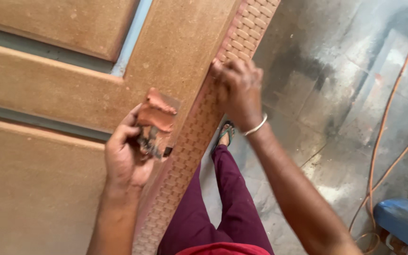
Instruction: The person applies a reddish-brown paste to the edges and patterned grooves of a large wooden panel using a small metal scraper. They repeatedly scoop paste from the scraper with their fingers and press it into the grooves, working along the perimeter of the panel.
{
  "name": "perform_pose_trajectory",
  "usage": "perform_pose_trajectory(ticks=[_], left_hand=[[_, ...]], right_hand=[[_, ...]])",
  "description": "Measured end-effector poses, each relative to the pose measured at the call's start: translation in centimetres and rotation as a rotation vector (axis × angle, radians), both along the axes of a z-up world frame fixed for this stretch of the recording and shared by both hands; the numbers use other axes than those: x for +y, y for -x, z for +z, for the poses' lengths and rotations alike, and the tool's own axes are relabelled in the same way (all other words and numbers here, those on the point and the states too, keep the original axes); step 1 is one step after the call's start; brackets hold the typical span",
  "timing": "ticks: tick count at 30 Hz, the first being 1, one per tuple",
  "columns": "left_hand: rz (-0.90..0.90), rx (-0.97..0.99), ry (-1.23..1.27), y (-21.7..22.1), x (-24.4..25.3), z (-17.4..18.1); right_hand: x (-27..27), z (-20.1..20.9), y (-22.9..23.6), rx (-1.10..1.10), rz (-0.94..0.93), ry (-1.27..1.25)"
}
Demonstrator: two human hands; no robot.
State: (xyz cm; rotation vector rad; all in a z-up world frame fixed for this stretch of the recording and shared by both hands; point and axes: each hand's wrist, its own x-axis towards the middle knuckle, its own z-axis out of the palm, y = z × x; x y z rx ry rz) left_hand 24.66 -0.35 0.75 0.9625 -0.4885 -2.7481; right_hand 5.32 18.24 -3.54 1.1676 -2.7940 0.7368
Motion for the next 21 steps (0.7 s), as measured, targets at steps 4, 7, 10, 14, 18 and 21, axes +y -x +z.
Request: perform_pose_trajectory(ticks=[4, 7, 10, 14, 18, 21], left_hand=[[0.047, -0.123, -0.028, -1.2, 0.0, 0.6], [0.042, -0.154, 0.03, -0.6, 0.5, 0.7], [0.038, -0.055, -0.052, -0.3, 0.6, 1.1], [0.048, 0.045, -0.07, -0.8, 0.8, 1.1], [0.085, 0.004, -0.023, -1.9, 0.8, 0.9], [0.098, -0.076, -0.049, -2.7, 0.8, 1.1]], right_hand=[[-0.2, 1.8, -8.6, -0.052, 0.07, -0.139], [0.2, 3.2, -13.7, -0.141, 0.128, -0.166], [1.1, 3.0, -12.5, -0.236, 0.147, -0.003], [1.5, 1.2, -6.3, -0.183, 0.045, -0.074], [0.9, 1.0, -9.3, -0.105, 0.094, 0.003], [0.3, 2.6, -16.0, -0.03, 0.142, -0.145]])
